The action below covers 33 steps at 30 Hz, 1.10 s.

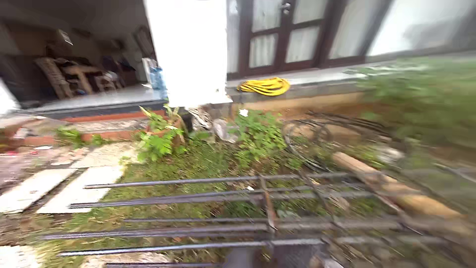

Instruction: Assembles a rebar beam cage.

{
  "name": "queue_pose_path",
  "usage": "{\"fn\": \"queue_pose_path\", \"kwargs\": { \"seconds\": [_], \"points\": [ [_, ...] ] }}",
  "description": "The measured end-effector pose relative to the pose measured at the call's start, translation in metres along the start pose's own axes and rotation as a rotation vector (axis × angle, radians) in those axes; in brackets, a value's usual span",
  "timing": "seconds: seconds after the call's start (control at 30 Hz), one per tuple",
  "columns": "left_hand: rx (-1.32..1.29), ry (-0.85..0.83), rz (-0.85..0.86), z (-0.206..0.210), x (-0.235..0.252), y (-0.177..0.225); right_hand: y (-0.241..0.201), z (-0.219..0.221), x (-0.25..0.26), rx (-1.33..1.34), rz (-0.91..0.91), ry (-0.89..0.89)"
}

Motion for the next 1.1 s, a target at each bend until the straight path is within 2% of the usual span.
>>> {"fn": "queue_pose_path", "kwargs": {
  "seconds": [0.07, 0.13, 0.2, 0.3, 0.33, 0.47, 0.53, 0.57, 0.6, 0.63, 0.67, 0.73, 0.83, 0.87, 0.9, 0.93, 0.97, 1.0, 1.03, 1.07, 1.1],
  "points": [
    [-0.024, -0.039, 0.0, 0.008, 0.007, -0.004, 0.031, 0.026, 0.028, 0.101, -0.035, 0.096],
    [-0.043, -0.036, 0.019, 0.01, 0.006, -0.005, 0.032, 0.023, 0.024, 0.156, -0.071, 0.104],
    [-0.088, 0.123, 0.099, 0.024, 0.007, -0.017, 0.012, -0.001, -0.003, 0.136, -0.071, 0.067],
    [-0.055, -0.058, 0.033, 0.012, 0.009, -0.006, 0.018, -0.003, -0.02, 0.257, -0.033, 0.088],
    [-0.052, -0.076, 0.028, 0.011, 0.01, -0.004, 0.018, -0.003, -0.014, 0.228, -0.085, 0.121],
    [0.004, -0.098, 0.064, 0.015, 0.015, -0.011, 0.003, -0.011, 0.009, 0.047, -0.084, 0.138],
    [0.02, -0.119, 0.06, 0.015, 0.016, -0.013, 0.013, -0.003, 0.014, 0.127, -0.096, 0.112],
    [0.009, -0.122, 0.058, 0.015, 0.017, -0.013, 0.02, 0.004, 0.009, 0.271, -0.051, 0.073],
    [0.007, -0.12, 0.061, 0.016, 0.02, -0.013, 0.019, 0.001, -0.002, 0.352, -0.026, 0.073],
    [0.005, -0.119, 0.061, 0.018, 0.023, -0.015, 0.009, -0.012, -0.018, 0.324, -0.033, 0.086],
    [0.005, -0.121, 0.053, 0.019, 0.025, -0.016, -0.006, -0.028, -0.028, 0.196, -0.115, 0.12],
    [-0.017, -0.127, 0.028, 0.019, 0.028, -0.017, -0.019, -0.042, -0.033, 0.134, -0.205, 0.142],
    [-0.13, -0.117, -0.016, 0.017, 0.028, -0.022, -0.008, -0.022, 0.012, 0.164, -0.122, 0.118],
    [-0.189, -0.101, -0.026, 0.017, 0.027, -0.024, 0.011, 0.003, 0.049, 0.192, -0.133, 0.179],
    [-0.243, -0.087, -0.031, 0.018, 0.027, -0.027, 0.043, 0.035, 0.098, 0.27, -0.314, 0.36],
    [-0.284, -0.073, -0.03, 0.019, 0.027, -0.03, 0.066, 0.058, 0.135, 0.378, -0.379, 0.449],
    [-0.312, -0.066, -0.028, 0.018, 0.027, -0.03, 0.075, 0.07, 0.15, 0.431, -0.365, 0.502],
    [-0.325, -0.063, -0.024, 0.017, 0.026, -0.03, 0.072, 0.069, 0.139, 0.394, -0.264, 0.491],
    [-0.323, -0.063, -0.02, 0.016, 0.025, -0.029, 0.057, 0.056, 0.112, 0.355, -0.036, 0.289],
    [-0.307, -0.06, -0.02, 0.015, 0.024, -0.028, 0.053, 0.052, 0.095, 0.316, -0.055, 0.345],
    [-0.278, -0.055, -0.025, 0.015, 0.024, -0.028, 0.063, 0.056, 0.096, 0.336, -0.393, 0.707]
  ]
}}
Point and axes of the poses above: each hand's wrist, its own x-axis towards the middle knuckle, its own z-axis out of the palm, y = z × x, the point moved 5 cm from there along x, towards the middle knuckle, and after that the axes turned 5 degrees about x, right-handed, at the moved point
